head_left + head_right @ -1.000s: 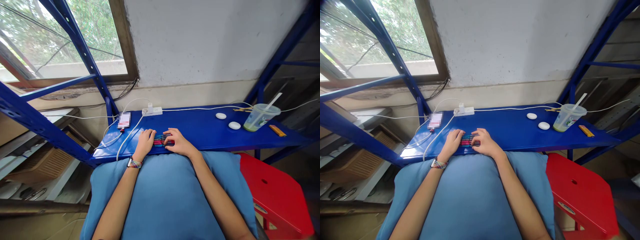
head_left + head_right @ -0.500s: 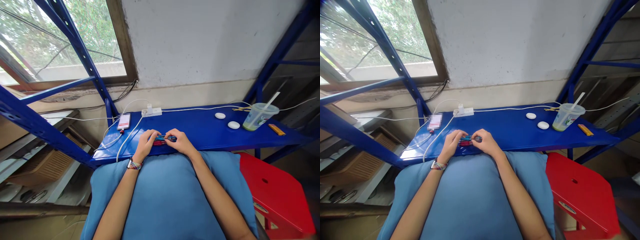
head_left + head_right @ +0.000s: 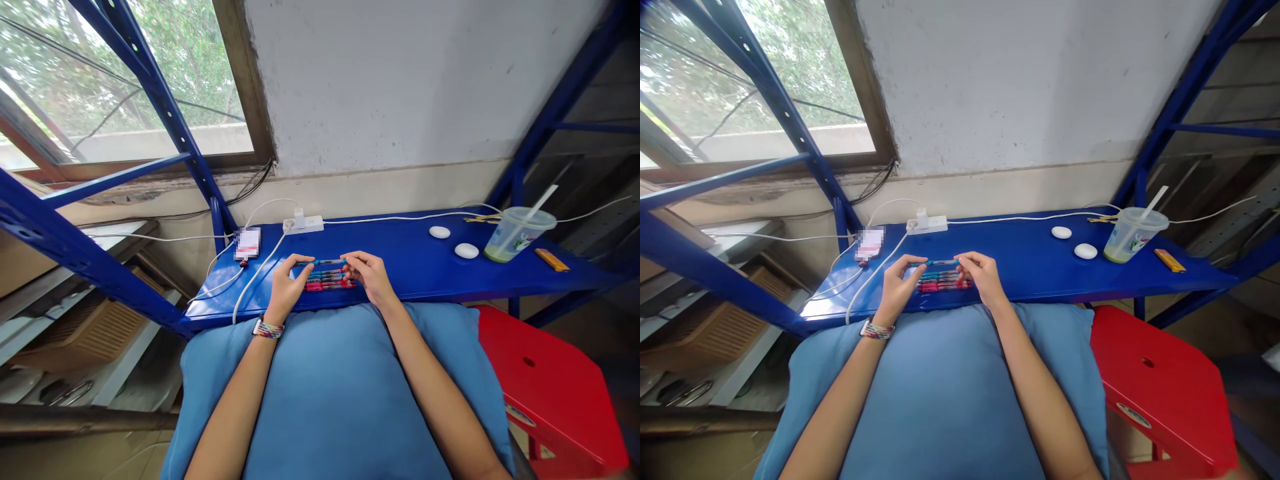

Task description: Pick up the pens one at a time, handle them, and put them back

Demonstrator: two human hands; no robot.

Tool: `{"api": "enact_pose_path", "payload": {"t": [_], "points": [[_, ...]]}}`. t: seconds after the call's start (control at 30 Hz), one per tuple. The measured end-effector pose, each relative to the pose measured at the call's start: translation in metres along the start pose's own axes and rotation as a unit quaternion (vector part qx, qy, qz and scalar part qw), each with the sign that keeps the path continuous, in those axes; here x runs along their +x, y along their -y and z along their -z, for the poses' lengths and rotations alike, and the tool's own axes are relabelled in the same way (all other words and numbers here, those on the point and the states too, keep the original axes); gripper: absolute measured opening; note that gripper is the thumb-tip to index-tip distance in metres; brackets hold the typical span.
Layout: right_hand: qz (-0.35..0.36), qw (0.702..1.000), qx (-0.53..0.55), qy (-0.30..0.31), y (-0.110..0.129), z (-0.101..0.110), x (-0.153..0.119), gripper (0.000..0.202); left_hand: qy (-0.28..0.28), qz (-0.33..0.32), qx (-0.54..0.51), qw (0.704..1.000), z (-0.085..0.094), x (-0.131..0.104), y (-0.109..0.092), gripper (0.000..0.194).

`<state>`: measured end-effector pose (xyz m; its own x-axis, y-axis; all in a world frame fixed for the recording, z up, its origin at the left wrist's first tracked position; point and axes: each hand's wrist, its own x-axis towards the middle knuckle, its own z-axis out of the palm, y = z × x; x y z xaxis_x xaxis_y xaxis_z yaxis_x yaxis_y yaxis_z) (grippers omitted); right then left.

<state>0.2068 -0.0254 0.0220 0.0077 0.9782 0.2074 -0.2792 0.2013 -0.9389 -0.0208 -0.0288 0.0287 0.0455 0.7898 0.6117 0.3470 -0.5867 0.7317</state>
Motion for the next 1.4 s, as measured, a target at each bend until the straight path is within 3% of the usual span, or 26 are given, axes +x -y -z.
{"api": "enact_pose_path", "payload": {"t": [0.2,0.33,0.6,0.7,0.77,0.83,0.93,1.03,1.13,1.27,1.4], "points": [[0.018,0.999,0.03,0.003,-0.001,-0.002,-0.002,0.038,0.019,0.024,-0.098,0.995,-0.002,0.001,0.005,0.021],[0.045,0.999,0.011,0.024,-0.003,-0.002,-0.002,0.034,0.008,0.059,-0.144,0.988,-0.003,0.001,0.006,0.041],[0.048,0.996,0.076,-0.03,0.002,-0.002,-0.002,0.035,-0.025,0.038,-0.089,0.995,-0.001,0.002,0.005,0.031],[0.049,0.994,0.083,-0.041,0.005,-0.003,-0.002,0.035,-0.037,0.036,-0.069,0.996,-0.002,0.003,0.006,0.048],[0.048,0.994,0.089,-0.052,0.006,-0.003,-0.003,0.036,-0.035,0.029,-0.095,0.994,-0.003,0.003,0.007,0.037],[0.045,0.993,0.094,-0.059,0.007,-0.004,-0.003,0.037,-0.029,0.025,-0.112,0.993,-0.003,0.004,0.006,0.039],[0.038,0.994,0.094,-0.051,0.006,-0.003,-0.003,0.037,-0.024,0.033,-0.079,0.996,-0.003,0.005,0.006,0.029],[0.035,0.994,0.09,-0.044,0.005,-0.003,-0.003,0.037,-0.021,0.046,-0.057,0.997,-0.003,0.005,0.007,0.053],[0.035,0.993,0.095,-0.055,0.005,-0.004,-0.002,0.038,-0.025,0.049,-0.108,0.993,-0.004,0.005,0.008,0.035],[0.033,0.992,0.103,-0.067,0.006,-0.004,-0.002,0.038,-0.029,0.055,-0.133,0.989,-0.003,0.007,0.006,0.029],[0.019,0.989,0.132,-0.066,0.007,-0.002,-0.001,0.034,-0.06,0.057,-0.095,0.992,0.0,0.008,0.006,0.045]]}}
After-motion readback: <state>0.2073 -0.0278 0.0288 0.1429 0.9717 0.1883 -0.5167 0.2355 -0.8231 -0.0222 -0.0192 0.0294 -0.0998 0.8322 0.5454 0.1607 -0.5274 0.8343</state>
